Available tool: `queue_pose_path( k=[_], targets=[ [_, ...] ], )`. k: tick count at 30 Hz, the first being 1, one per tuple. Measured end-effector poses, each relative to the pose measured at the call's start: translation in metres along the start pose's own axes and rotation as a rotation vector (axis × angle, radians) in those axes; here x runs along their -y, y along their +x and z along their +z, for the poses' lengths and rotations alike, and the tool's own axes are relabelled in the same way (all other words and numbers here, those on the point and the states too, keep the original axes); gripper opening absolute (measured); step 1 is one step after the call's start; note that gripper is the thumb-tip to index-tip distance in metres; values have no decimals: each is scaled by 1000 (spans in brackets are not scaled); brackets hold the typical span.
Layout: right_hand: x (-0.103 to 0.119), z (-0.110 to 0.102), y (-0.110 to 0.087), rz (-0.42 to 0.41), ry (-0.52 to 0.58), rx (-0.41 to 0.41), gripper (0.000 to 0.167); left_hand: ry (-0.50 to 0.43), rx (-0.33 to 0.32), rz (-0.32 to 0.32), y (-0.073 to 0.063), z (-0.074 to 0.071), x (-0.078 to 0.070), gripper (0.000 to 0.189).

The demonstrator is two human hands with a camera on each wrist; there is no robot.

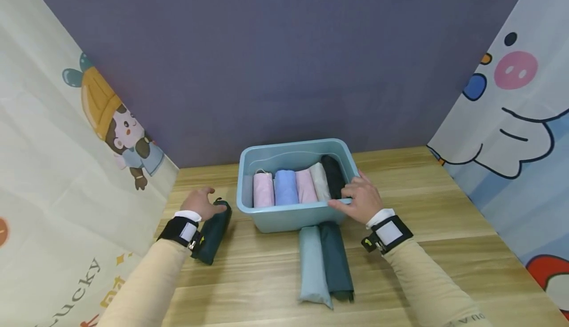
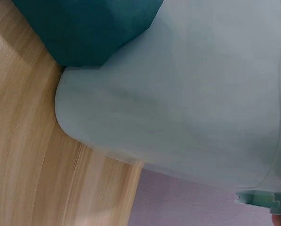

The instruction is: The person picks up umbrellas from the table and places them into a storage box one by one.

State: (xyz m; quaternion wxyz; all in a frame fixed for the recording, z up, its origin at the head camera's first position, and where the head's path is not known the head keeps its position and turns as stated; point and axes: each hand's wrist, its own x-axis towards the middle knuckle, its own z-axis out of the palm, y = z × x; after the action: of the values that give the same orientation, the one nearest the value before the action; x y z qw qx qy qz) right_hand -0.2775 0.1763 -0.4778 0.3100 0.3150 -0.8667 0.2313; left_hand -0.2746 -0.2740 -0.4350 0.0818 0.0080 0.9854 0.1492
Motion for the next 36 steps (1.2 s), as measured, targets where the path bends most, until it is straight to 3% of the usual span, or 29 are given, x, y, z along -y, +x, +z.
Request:
queue_pose_path(
  k=[5, 11, 15, 21, 26, 36],
  targets=[
    [1, 0, 0, 3, 2, 3, 63, 85, 100, 47, 4, 15, 11, 82],
    [1, 1, -1, 2, 15, -14, 61, 120, 197, 23, 13, 29, 18, 94],
    [0, 2, -1, 3, 14, -17, 61, 131, 224, 40, 19, 32, 18, 97],
    [-1, 3, -1, 12, 7, -10, 61, 104, 236, 98, 31, 42, 21, 96],
    [0, 3, 0, 7, 5, -17, 62, 86, 247, 77, 38, 47, 24, 94],
    [0, 2, -1, 2, 5, -16, 62, 87, 160, 130, 43, 54, 30, 87]
  ],
)
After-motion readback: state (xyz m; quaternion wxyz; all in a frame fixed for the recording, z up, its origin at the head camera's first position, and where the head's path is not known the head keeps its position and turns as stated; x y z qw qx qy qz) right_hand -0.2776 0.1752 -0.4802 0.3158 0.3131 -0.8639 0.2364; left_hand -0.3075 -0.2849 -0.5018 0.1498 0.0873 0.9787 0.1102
